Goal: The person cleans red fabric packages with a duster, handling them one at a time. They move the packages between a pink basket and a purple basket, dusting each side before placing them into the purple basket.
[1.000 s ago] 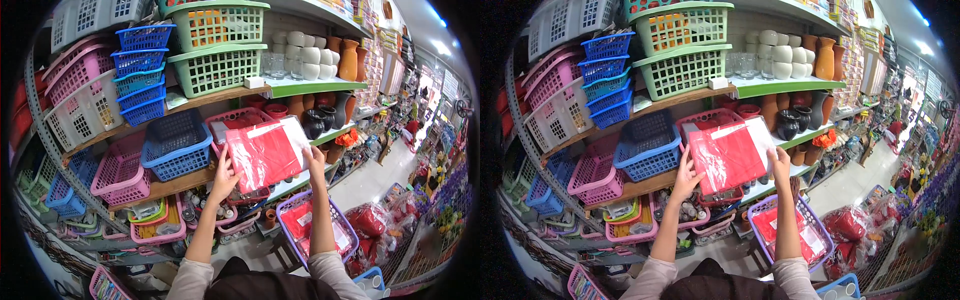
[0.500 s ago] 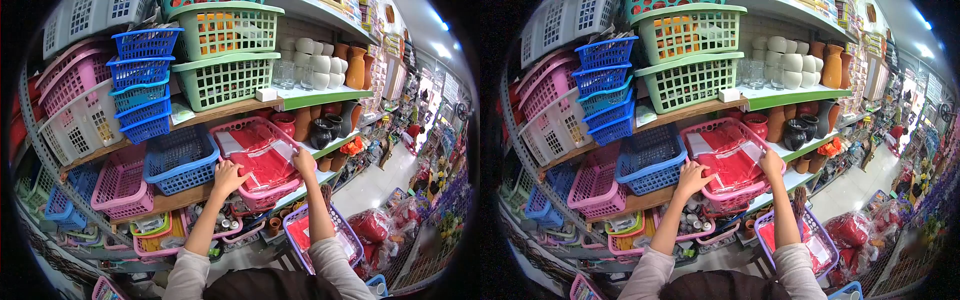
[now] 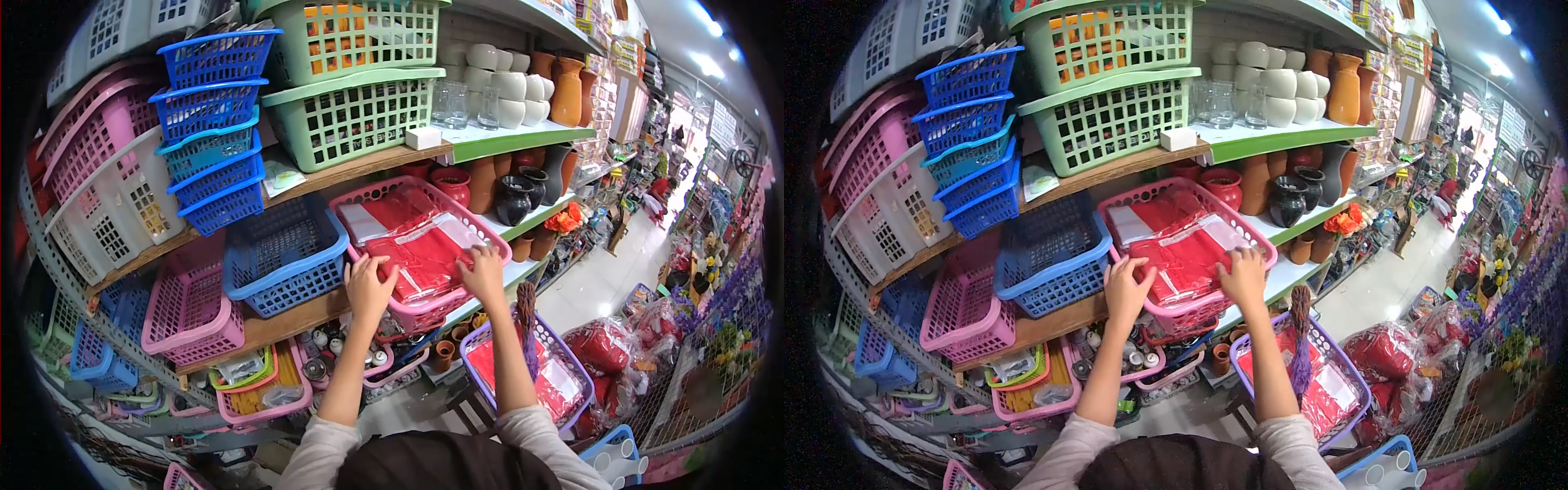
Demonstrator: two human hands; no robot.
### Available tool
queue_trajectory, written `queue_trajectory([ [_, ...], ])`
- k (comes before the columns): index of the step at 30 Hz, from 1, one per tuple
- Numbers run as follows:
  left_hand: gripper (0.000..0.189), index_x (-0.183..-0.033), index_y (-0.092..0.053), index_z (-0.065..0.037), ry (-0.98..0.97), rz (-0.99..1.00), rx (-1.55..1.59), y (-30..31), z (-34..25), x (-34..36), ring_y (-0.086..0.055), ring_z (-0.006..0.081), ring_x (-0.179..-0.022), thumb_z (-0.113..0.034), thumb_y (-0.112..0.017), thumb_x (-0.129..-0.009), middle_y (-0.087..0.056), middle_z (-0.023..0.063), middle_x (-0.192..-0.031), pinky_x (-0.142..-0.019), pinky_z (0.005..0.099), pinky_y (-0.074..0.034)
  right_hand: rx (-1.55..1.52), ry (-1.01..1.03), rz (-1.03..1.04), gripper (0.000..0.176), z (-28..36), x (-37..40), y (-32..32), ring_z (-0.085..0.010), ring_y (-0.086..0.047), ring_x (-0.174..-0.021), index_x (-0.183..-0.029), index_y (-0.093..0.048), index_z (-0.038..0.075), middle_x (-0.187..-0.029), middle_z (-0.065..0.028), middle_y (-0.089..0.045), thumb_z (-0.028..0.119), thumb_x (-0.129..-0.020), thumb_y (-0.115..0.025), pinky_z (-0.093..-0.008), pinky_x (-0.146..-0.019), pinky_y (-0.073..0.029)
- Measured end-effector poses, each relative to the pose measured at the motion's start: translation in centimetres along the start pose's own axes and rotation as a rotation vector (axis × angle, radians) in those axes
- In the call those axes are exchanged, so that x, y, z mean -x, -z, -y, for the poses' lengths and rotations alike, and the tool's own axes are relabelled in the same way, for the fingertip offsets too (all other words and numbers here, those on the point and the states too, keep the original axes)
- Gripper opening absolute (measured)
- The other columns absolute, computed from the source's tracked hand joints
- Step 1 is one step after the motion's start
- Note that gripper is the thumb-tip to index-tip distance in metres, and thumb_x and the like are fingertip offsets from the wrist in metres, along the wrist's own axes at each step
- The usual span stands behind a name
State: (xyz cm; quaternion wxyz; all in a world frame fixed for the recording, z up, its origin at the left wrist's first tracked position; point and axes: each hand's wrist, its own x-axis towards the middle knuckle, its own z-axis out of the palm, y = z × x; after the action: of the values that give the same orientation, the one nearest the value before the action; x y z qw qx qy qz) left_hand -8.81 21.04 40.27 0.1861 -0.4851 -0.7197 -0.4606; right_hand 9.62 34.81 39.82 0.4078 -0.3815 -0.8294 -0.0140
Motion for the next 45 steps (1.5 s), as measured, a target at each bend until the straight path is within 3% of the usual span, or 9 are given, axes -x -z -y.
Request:
queue_trajectory([
  [4,0.01,-0.084,-0.062,-0.008,-0.227,-0.152,0.136,1.1,-3.0,2.6,-0.056,0.0224,-0.092,-0.013,-0.059,-0.076,-0.062,0.0049,-0.087,-0.092,0.0401,-0.036,-0.233,0.036,-0.127,0.022,2.7,4.3,2.0,-0.0339,-0.047,-0.103,-0.092,-0.06,0.001,-0.1,-0.0157,-0.057,0.016,-0.077,-0.059,-0.0409,-0.092,-0.035],
  [9,0.017,-0.089,-0.063,-0.019,-0.418,0.007,-0.004,-2.1,-8.0,8.2,-0.051,0.0163,-0.105,-0.021,-0.06,-0.073,-0.059,-0.0054,-0.105,-0.099,0.0512,-0.019,-0.343,0.051,-0.082,0.048,3.8,10.0,3.9,-0.0344,-0.037,-0.12,-0.118,-0.048,0.004,-0.127,-0.0145,-0.042,0.002,-0.071,-0.057,-0.0416,-0.099,-0.029],
  [12,0.021,-0.094,-0.062,-0.017,-0.463,0.111,0.032,-4.4,-8.8,10.9,-0.047,0.0184,-0.112,-0.019,-0.059,-0.073,-0.056,-0.0039,-0.112,-0.1,0.0537,-0.017,-0.537,-0.142,-0.032,0.044,1.5,13.8,3.0,-0.033,-0.04,-0.117,-0.116,-0.049,0.002,-0.124,-0.0164,-0.043,0.002,-0.072,-0.057,-0.0366,-0.097,-0.032],
  [16,0.034,-0.107,-0.057,-0.011,-0.439,0.41,0.305,-8.4,-8.8,14.1,-0.046,0.0229,-0.112,-0.015,-0.061,-0.073,-0.057,0.004,-0.109,-0.102,0.051,-0.022,-0.336,-0.263,-0.019,0.041,-2.9,19.4,3.0,-0.0355,-0.045,-0.107,-0.113,-0.048,0.0,-0.116,-0.0186,-0.047,0.004,-0.073,-0.056,-0.0407,-0.091,-0.037],
  [20,0.036,-0.109,-0.054,-0.009,-0.387,0.641,0.371,-12.6,-8.0,18.9,-0.049,0.0235,-0.105,-0.017,-0.06,-0.074,-0.057,0.0082,-0.104,-0.096,0.0422,-0.032,0.138,-0.722,0.005,0.047,-8.1,26.9,2.1,-0.0366,-0.047,-0.098,-0.113,-0.044,-0.002,-0.111,-0.0205,-0.046,0.007,-0.07,-0.059,-0.0428,-0.085,-0.04],
  [24,0.035,-0.108,-0.054,-0.008,-0.314,0.859,0.421,-15.7,-7.8,22.4,-0.052,0.0245,-0.098,-0.018,-0.059,-0.075,-0.058,0.0105,-0.1,-0.087,0.0375,-0.038,0.159,-0.975,0.048,0.042,-12.1,33.7,0.6,-0.0387,-0.048,-0.095,-0.109,-0.046,-0.002,-0.109,-0.0223,-0.047,0.006,-0.07,-0.058,-0.0438,-0.08,-0.04],
  [29,0.035,-0.104,-0.058,-0.009,-0.333,0.919,0.408,-21.0,-6.5,24.6,-0.05,0.0277,-0.099,-0.019,-0.063,-0.071,-0.058,0.0105,-0.102,-0.089,0.0386,-0.037,0.131,-1.193,0.224,0.027,-14.1,36.9,-0.7,-0.0398,-0.055,-0.08,-0.096,-0.053,-0.001,-0.08,-0.0232,-0.059,0.017,-0.076,-0.053,-0.0471,-0.073,-0.04],
  [35,0.036,-0.105,-0.062,-0.011,-0.247,1.039,0.214,-27.6,-4.6,25.9,-0.043,0.0305,-0.113,-0.028,-0.061,-0.074,-0.052,0.0141,-0.116,-0.099,0.043,-0.026,0.068,-1.402,0.107,0.033,-14.5,36.9,2.4,-0.0354,-0.059,-0.076,-0.09,-0.06,0.002,-0.078,-0.0205,-0.061,0.032,-0.075,-0.058,-0.0435,-0.066,-0.043],
  [45,0.085,-0.123,-0.037,0.004,-0.173,1.032,-0.157,-30.4,-5.1,26.6,-0.038,0.0301,-0.117,-0.045,-0.072,-0.062,-0.044,0.0203,-0.119,-0.097,0.0448,-0.029,0.085,-1.532,0.024,0.036,-15.2,38.4,1.9,-0.0357,-0.059,-0.079,-0.093,-0.062,0.007,-0.082,-0.0187,-0.062,0.037,-0.074,-0.057,-0.0432,-0.068,-0.044],
])
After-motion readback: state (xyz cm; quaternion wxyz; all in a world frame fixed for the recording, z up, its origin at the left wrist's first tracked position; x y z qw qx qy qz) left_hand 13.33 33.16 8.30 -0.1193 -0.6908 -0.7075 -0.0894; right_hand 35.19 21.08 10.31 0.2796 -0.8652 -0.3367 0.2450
